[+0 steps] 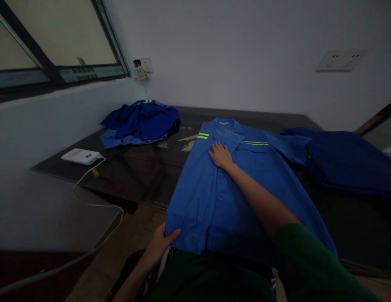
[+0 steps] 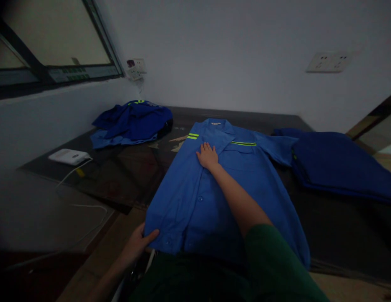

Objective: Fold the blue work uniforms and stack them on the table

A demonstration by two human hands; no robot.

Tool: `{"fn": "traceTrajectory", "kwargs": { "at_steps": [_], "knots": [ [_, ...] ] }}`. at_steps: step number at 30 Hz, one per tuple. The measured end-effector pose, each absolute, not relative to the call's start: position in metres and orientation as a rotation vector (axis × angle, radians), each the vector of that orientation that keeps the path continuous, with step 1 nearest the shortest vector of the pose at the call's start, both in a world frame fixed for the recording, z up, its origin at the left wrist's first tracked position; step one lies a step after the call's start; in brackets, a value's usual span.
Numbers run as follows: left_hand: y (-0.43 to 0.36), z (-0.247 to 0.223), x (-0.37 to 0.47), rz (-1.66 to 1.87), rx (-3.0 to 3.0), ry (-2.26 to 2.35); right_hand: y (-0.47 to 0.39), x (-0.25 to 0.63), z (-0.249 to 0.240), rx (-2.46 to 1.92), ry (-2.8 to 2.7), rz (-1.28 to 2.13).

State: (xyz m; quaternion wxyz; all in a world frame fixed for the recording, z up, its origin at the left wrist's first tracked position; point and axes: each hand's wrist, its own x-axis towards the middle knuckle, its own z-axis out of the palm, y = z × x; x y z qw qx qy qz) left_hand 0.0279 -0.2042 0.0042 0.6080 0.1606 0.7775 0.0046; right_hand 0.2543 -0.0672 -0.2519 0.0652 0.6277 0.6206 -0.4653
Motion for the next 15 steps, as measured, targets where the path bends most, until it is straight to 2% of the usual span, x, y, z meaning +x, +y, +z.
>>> {"fn": "traceTrajectory", "kwargs": {
  "at_steps": [5,10,12,15],
  "knots": [
    [-0.211,0.004,0.022,0.016,0.605,1.79,-0.068,0.254,-0.253,1.874,1.877,-1.397],
    [-0.231,0.016,0.024,0.159,1.615,1.91,-0.069,0.254,-0.252,1.88,1.88,-1.405],
    [-0.238,0.016,0.035,0.139,2.017,1.693,-0.069,0.254,-0.252,1.884,1.872,-1.413],
    [-0.242,0.006,0.057,-0.039,2.252,1.329,-0.069,0.254,-0.253,1.887,1.855,-1.419]
  ]
}}
